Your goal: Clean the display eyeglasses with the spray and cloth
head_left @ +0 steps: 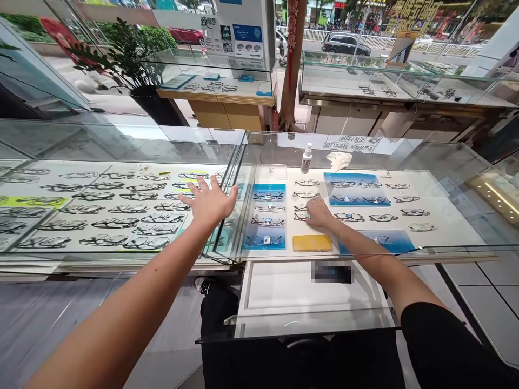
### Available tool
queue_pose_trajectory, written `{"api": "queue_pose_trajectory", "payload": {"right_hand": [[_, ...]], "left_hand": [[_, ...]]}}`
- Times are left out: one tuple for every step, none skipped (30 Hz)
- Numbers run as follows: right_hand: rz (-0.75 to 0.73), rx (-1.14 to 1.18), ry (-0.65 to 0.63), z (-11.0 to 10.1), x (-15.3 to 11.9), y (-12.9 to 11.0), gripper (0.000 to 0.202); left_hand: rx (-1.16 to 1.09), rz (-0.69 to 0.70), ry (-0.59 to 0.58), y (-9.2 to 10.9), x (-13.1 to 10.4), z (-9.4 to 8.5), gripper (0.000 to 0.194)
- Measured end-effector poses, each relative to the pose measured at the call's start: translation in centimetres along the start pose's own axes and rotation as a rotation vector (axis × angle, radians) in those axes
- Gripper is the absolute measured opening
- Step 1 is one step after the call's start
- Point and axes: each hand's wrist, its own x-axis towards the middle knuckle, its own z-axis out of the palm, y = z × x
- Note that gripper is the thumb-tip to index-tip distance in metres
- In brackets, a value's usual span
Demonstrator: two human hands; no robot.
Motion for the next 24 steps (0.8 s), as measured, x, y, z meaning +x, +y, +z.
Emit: {"api": "queue_pose_trajectory", "payload": {"right_hand": [[0.01,-0.004,0.004,0.2,0.2,0.0,0.028],[0.02,-0.006,0.008,0.4,0.3,0.0,0.026],[0.029,-0.007,0.012,0.6,0.4,0.0,0.023],[0.039,-0.007,0.017,0.8,0.4,0.0,0.02],[0.05,-0.006,0.023,1.0,0.4,-0.1,0.019],[0.061,-0.006,0.03,1.1,0.4,-0.2,0.019],[0.073,-0.005,0.038,1.2,0.3,-0.3,0.02],[0.086,-0.005,0.046,1.2,0.2,-0.4,0.021],[0.098,-0.007,0.053,1.2,0.1,-0.6,0.021],[0.109,-0.009,0.061,1.2,0.0,-0.7,0.021],[0.117,-0.012,0.067,1.1,-0.1,-0.8,0.02],[0.123,-0.015,0.074,1.0,-0.1,-0.9,0.019],[0.128,-0.018,0.08,0.8,-0.2,-1.0,0.018],[0.131,-0.02,0.086,0.6,-0.3,-1.1,0.017],[0.132,-0.021,0.093,0.4,-0.4,-1.2,0.017],[0.134,-0.019,0.103,0.2,-0.6,-1.3,0.017],[0.135,-0.016,0.117,-0.1,-0.8,-1.5,0.018],[0.135,-0.01,0.133,-0.3,-1.0,-1.7,0.018],[0.132,-0.002,0.153,-0.6,-1.3,-1.9,0.019],[0.126,0.008,0.175,-0.9,-1.7,-2.2,0.019],[0.117,0.021,0.198,-1.2,-2.1,-2.6,0.019],[0.103,0.036,0.219,-1.4,-2.7,-3.1,0.018],[0.087,0.053,0.238,-1.7,-3.2,-3.6,0.017],[0.068,0.072,0.253,-1.9,-3.9,-4.2,0.016]], "left_hand": [[-0.001,0.0,0.002,0.0,0.0,0.0,0.105],[-0.003,0.001,0.006,0.0,0.0,0.0,0.105],[-0.004,0.001,0.01,0.1,-0.1,-0.1,0.105],[-0.005,0.001,0.012,0.1,-0.1,-0.1,0.106],[-0.005,0.001,0.012,0.1,-0.1,-0.1,0.106],[-0.005,0.001,0.012,0.1,-0.1,-0.1,0.106],[-0.004,0.003,0.012,0.1,-0.1,0.0,0.105],[-0.001,0.006,0.014,0.1,-0.1,0.0,0.105],[0.001,0.009,0.019,0.1,-0.1,0.0,0.105],[0.004,0.012,0.026,0.2,0.0,0.1,0.105],[0.006,0.013,0.033,0.2,0.0,0.2,0.105],[0.007,0.012,0.04,0.2,0.1,0.2,0.105],[0.007,0.009,0.045,0.2,0.1,0.3,0.105],[0.006,0.007,0.047,0.2,0.2,0.3,0.105],[0.004,0.005,0.048,0.3,0.2,0.4,0.105],[0.003,0.003,0.048,0.3,0.3,0.4,0.105],[0.001,0.003,0.049,0.3,0.3,0.4,0.105],[0.0,0.005,0.05,0.4,0.3,0.4,0.104],[-0.002,0.005,0.053,0.4,0.4,0.4,0.104],[-0.003,0.006,0.056,0.4,0.4,0.4,0.104],[-0.004,0.005,0.057,0.4,0.5,0.4,0.103],[-0.005,0.004,0.056,0.4,0.5,0.5,0.103],[-0.004,0.002,0.055,0.4,0.6,0.5,0.103],[-0.003,0.0,0.056,0.4,0.6,0.5,0.104]]}}
